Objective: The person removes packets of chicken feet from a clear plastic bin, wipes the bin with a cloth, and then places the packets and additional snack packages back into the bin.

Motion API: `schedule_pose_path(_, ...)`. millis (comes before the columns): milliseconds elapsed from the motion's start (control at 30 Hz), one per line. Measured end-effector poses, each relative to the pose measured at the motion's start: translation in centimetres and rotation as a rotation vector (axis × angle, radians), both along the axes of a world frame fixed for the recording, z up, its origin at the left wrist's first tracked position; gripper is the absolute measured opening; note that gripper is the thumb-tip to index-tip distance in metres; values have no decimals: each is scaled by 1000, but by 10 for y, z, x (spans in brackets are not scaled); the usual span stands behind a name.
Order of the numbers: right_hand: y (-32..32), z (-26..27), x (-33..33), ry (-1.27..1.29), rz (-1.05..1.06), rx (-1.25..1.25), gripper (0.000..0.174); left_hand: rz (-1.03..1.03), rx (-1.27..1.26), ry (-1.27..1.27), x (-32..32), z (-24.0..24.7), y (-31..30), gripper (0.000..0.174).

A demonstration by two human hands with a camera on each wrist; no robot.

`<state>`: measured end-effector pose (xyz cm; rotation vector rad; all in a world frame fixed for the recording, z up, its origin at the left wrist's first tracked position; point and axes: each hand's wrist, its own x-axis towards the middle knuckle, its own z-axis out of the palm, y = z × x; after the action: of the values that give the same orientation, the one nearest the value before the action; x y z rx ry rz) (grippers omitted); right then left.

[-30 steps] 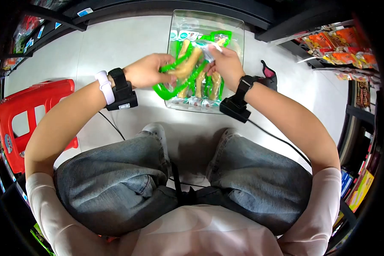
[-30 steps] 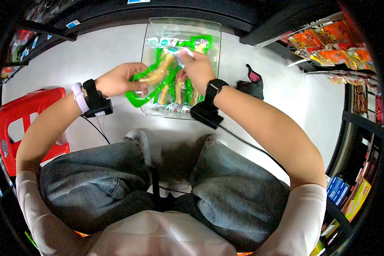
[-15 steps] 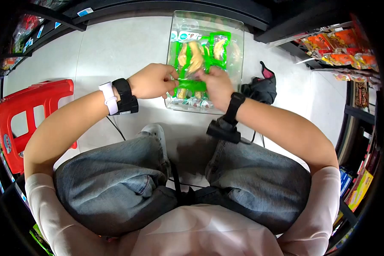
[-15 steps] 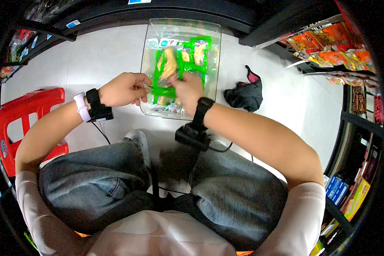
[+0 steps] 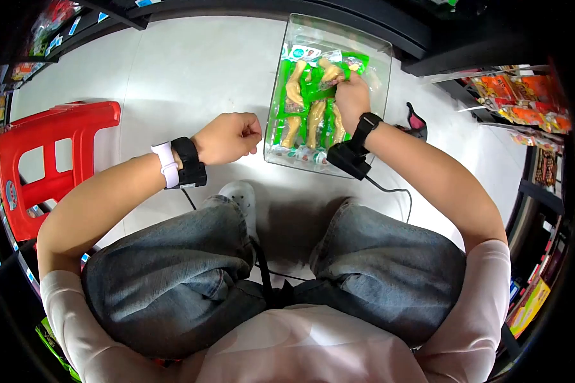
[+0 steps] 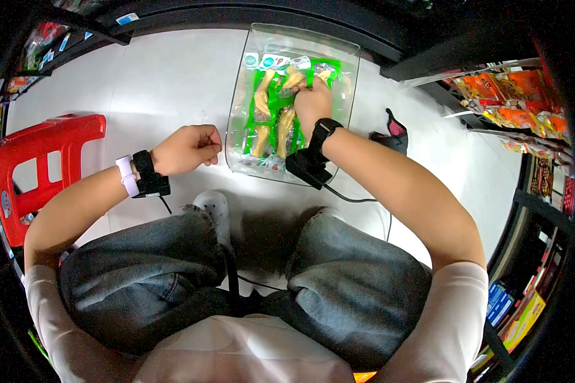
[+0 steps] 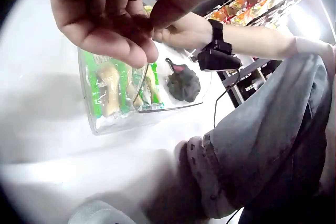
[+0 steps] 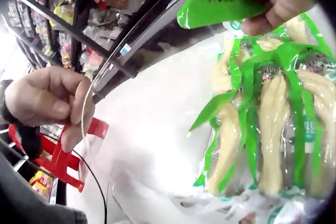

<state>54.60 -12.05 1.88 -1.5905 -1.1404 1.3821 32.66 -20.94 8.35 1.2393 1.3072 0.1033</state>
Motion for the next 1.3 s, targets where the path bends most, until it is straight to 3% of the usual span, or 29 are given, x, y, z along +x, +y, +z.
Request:
schedule_pose_path(33, 1, -2, 2, -189, 20, -3, 13, 4, -2, 0, -2, -1, -2, 5)
schedule_pose_path(167, 1, -10, 1, -142, -67, 61, 13, 25, -44, 21, -8, -6, -6, 8)
schedule_pose_path(267, 14, -29, 8, -208, 21, 101, 13, 38, -53, 25, -7, -10, -8, 9)
schedule_pose_path(333, 17, -15, 6, -147, 123, -373, 20, 41, -38, 36, -9, -13, -2, 10)
schedule_pose_path(400, 14, -9, 5, -310, 208, -385, 25, -8, 21, 91, -12, -18, 6, 11)
schedule_pose_path(500, 1, -2, 4, -371, 235, -338, 26, -42, 285, 218, -19, -25, 35, 15)
schedule_pose_path(600, -4, -17, 9, -245, 186, -256, 25, -59, 656, 415, -29, -36, 88, 23)
schedule_pose_path(733, 5, -12, 11, -90, 140, -423, 20, 188, 1009, 610, -42, -46, 172, 36)
schedule_pose_path(867, 10, -35, 13, -40, 128, -527, 20, 305, 1181, 813, -46, -40, 234, 55)
schedule_pose_path(933, 2, -23, 16, -146, 89, -331, 30, 273, 1195, 786, -56, -49, 260, 58)
schedule_pose_path(967, -2, -39, 19, -206, 69, -284, 35, 231, 1216, 905, -55, -56, 270, 57)
schedule_pose_path(1000, -4, -43, 21, -216, 67, -301, 35, 147, 1508, 808, -59, -66, 279, 39)
schedule_pose_path(1067, -10, -52, 21, -223, 56, -160, 20, 131, 1395, 796, -21, -36, 250, 30)
schedule_pose_path(1100, -9, -53, 21, -274, 70, -144, 21, 36, 1261, 749, -22, -37, 256, 41)
schedule_pose_path(1200, 5, -42, 18, -137, 72, -169, 22, -20, 1283, 771, -18, -46, 262, 43)
schedule_pose_path(1300, 18, -45, 13, -296, 88, -78, 26, -37, 1275, 715, -19, -46, 268, 40)
